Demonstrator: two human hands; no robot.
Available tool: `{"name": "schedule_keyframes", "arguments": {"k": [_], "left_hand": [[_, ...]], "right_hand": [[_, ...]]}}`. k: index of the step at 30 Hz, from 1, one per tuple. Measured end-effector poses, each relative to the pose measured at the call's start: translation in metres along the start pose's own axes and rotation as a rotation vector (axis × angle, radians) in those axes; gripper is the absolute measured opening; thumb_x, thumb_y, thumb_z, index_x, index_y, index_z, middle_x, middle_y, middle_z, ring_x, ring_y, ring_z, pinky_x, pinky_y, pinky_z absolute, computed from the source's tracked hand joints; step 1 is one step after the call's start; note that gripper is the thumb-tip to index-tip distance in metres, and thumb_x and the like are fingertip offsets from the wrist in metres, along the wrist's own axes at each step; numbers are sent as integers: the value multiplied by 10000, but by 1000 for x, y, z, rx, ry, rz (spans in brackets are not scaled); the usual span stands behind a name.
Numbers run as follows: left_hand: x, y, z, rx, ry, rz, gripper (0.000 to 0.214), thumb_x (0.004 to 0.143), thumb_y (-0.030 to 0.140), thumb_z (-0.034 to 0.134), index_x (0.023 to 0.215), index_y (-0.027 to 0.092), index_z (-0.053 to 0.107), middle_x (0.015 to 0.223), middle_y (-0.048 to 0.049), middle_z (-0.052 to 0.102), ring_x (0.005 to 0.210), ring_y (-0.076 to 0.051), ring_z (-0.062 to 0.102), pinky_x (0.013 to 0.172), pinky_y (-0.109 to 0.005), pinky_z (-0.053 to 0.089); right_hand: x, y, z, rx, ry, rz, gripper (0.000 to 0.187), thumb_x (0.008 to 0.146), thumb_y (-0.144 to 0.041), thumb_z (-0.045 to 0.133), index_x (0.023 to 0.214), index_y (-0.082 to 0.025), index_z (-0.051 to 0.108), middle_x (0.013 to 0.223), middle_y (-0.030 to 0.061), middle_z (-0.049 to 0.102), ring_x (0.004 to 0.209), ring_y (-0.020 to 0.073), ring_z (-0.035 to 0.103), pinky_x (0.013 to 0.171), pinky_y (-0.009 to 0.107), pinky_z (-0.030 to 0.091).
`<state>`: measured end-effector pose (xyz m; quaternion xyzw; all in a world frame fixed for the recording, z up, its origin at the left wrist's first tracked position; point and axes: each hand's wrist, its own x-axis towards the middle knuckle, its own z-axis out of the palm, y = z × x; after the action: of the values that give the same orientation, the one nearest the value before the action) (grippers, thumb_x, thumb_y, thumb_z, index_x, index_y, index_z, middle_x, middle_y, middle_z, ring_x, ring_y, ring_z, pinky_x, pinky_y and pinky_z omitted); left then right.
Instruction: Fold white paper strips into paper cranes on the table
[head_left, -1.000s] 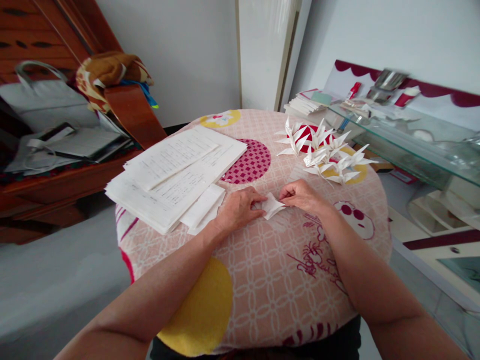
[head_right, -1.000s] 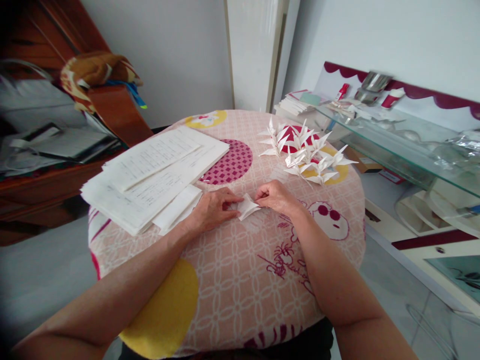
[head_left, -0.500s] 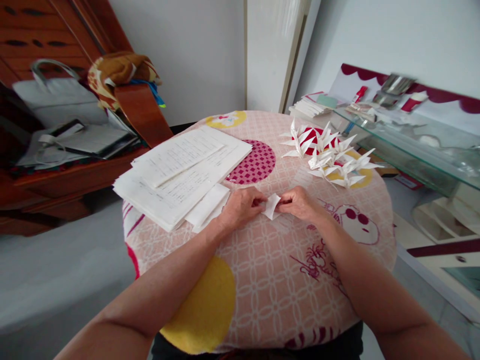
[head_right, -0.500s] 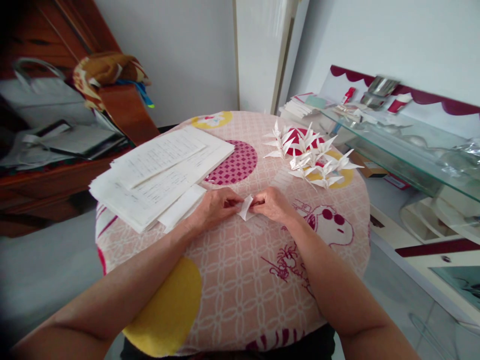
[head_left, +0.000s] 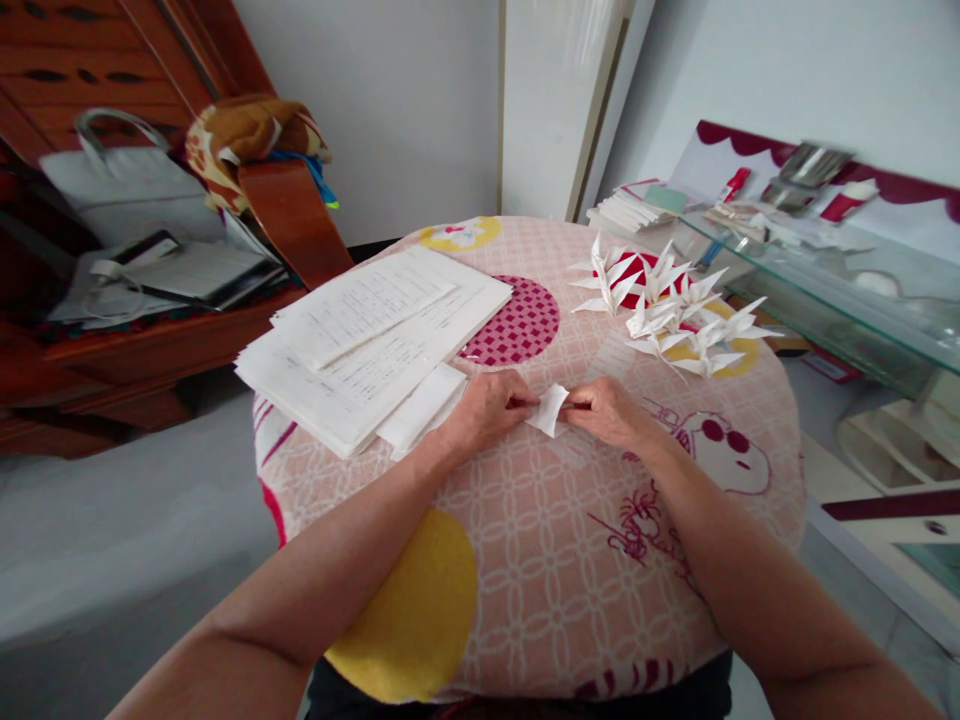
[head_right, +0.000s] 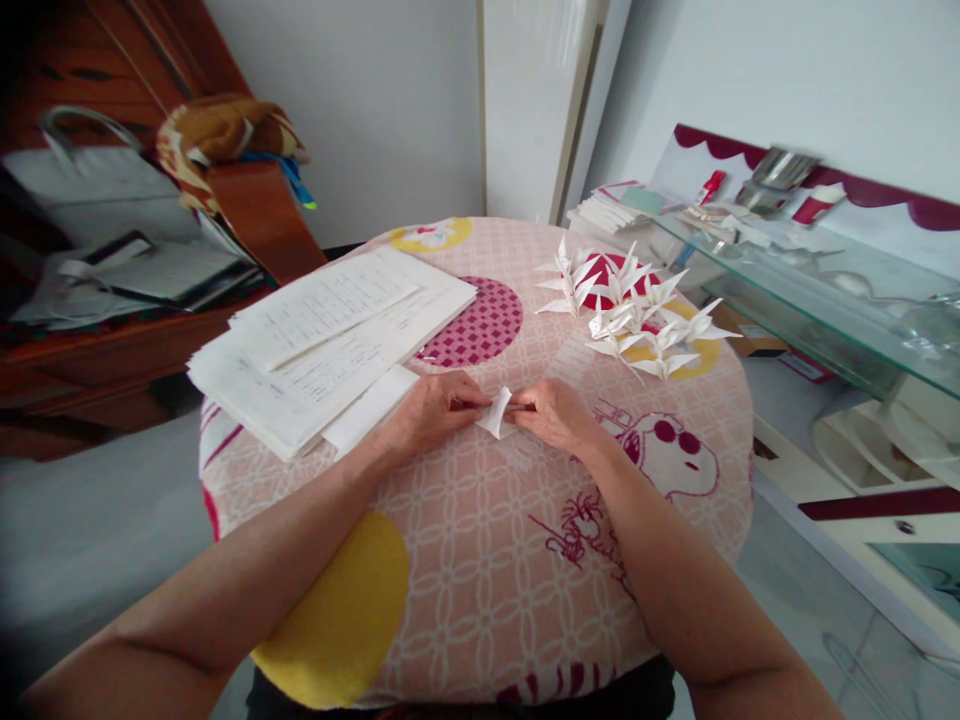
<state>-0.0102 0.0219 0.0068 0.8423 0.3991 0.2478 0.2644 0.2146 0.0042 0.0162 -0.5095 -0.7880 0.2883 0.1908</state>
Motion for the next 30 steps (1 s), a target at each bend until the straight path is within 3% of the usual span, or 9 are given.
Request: {"name": "schedule_keyframes", "arguments": {"k": [6,13,26,30], "left_hand": [[0,3,-6,-34,-54,26,285,823,125,589,940,230,827,909,-22,758,821,-143,661,734,-240,505],[1,0,-4,-26,-22,-5,274,796,120,596,927,211,819,893,-32,762,806,-151,660,721,-247,516],[0,2,-3,69,-38,8,317,801,99,576,969,227,812,918,-27,735,799,-153,643,728,-261,496],[0,2,-2,43,-30,20,323,794,88,581,980,216,811,923,-26,733,803,-154,649,742,-265,504]], "right_hand": [[2,-3,1,-68,18,-8,235,858,-262,640,679,-171,761,570,6,626,564,135,526,548,251,295],[2,-5,3,-180,33,-2,257,852,-211,635,618,-172,734,521,16,600,525,136,505,540,263,269],[-2,-14,2,-363,-5,-35,224,887,-182,578,813,-167,788,703,95,728,609,179,588,585,289,314],[-1,-12,3,-337,5,-48,217,872,-180,572,790,-175,773,679,71,699,604,165,553,585,287,299]]}}
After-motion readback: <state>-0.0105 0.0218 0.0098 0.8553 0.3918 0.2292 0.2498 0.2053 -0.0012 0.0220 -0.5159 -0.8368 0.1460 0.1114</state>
